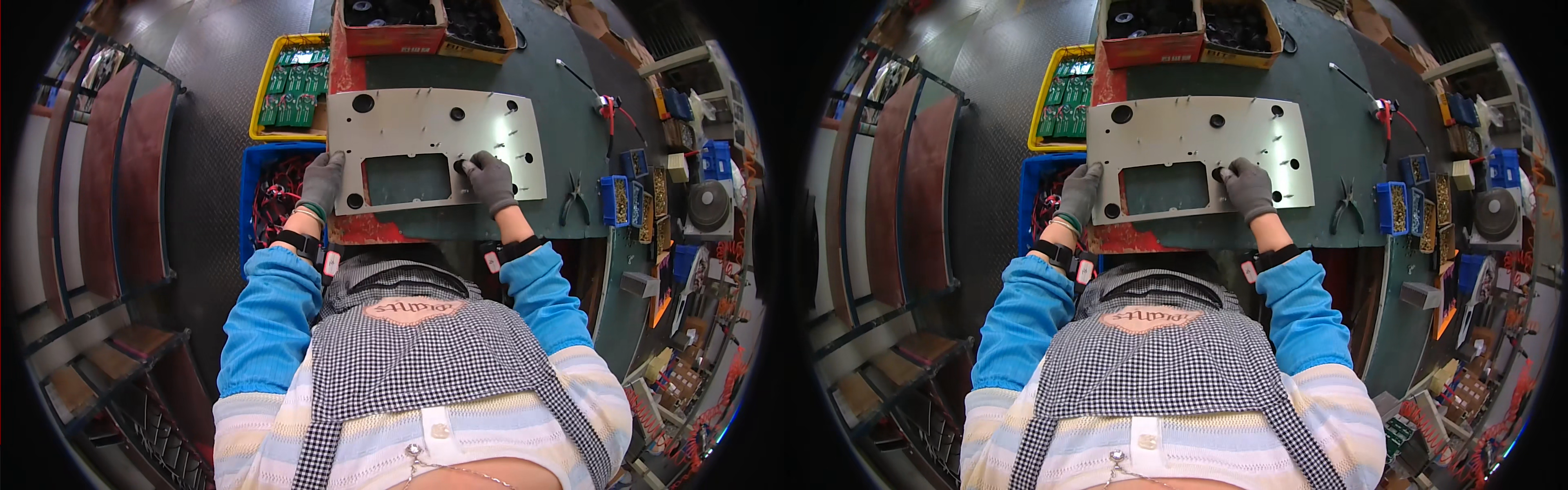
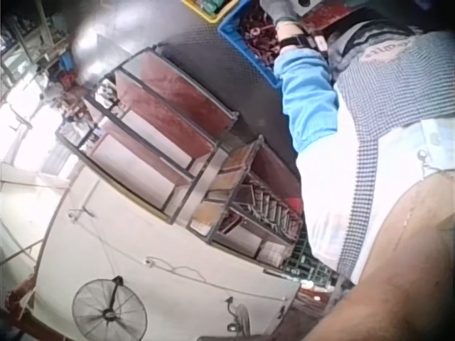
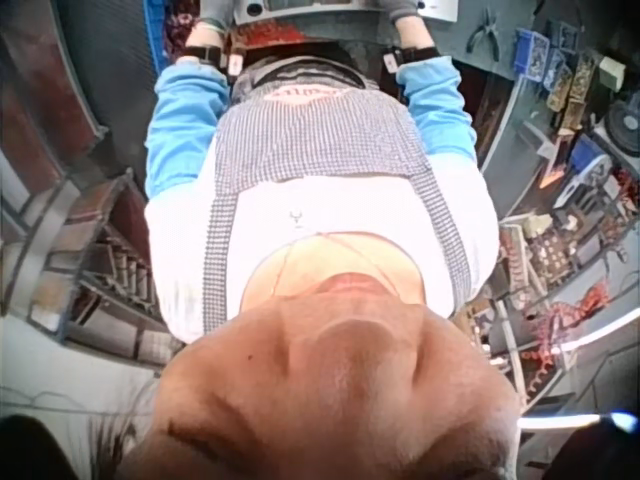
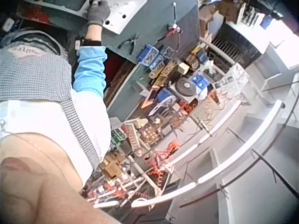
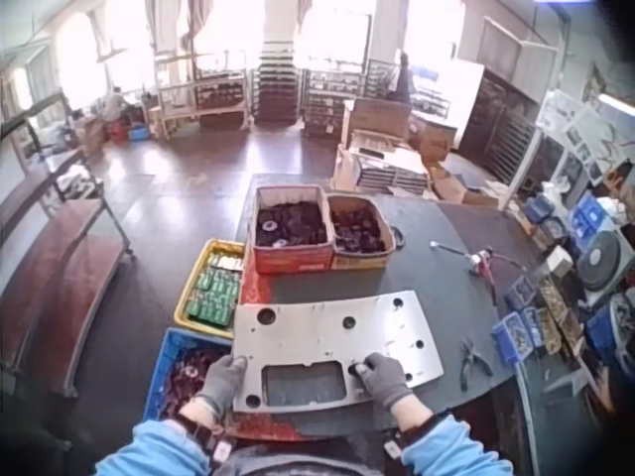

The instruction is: Assembling an industrial metal panel by installing grommets, components, and securing them with a pneumatic screwdriver.

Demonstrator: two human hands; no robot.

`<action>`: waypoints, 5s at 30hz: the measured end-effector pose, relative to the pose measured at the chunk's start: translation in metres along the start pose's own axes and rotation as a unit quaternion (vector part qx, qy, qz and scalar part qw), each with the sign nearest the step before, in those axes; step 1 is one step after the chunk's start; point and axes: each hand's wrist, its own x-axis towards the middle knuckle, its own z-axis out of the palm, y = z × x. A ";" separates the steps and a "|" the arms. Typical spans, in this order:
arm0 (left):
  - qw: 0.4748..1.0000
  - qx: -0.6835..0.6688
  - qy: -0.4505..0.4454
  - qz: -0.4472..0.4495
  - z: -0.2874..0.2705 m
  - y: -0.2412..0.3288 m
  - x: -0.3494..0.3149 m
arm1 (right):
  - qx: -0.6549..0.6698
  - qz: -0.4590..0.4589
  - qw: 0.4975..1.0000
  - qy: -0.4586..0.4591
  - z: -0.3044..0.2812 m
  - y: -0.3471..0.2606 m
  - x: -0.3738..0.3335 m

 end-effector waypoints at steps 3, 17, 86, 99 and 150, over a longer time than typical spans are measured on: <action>1.000 -0.017 -0.005 -0.004 0.000 -0.002 0.001 | -0.024 0.020 0.999 -0.022 0.000 -0.008 0.002; 1.000 0.000 0.021 0.009 0.003 -0.002 0.000 | 0.016 0.003 0.998 -0.052 -0.004 -0.010 0.002; 0.990 0.086 0.113 -0.001 0.013 0.008 -0.010 | 0.030 -0.249 0.967 0.046 -0.019 0.055 -0.030; 0.986 0.108 0.125 0.005 0.014 0.009 -0.009 | 0.000 -0.282 0.952 -0.115 -0.034 0.059 -0.011; 0.993 0.046 0.108 -0.034 0.013 0.010 -0.013 | -0.227 -0.043 0.959 -0.168 -0.093 -0.001 0.292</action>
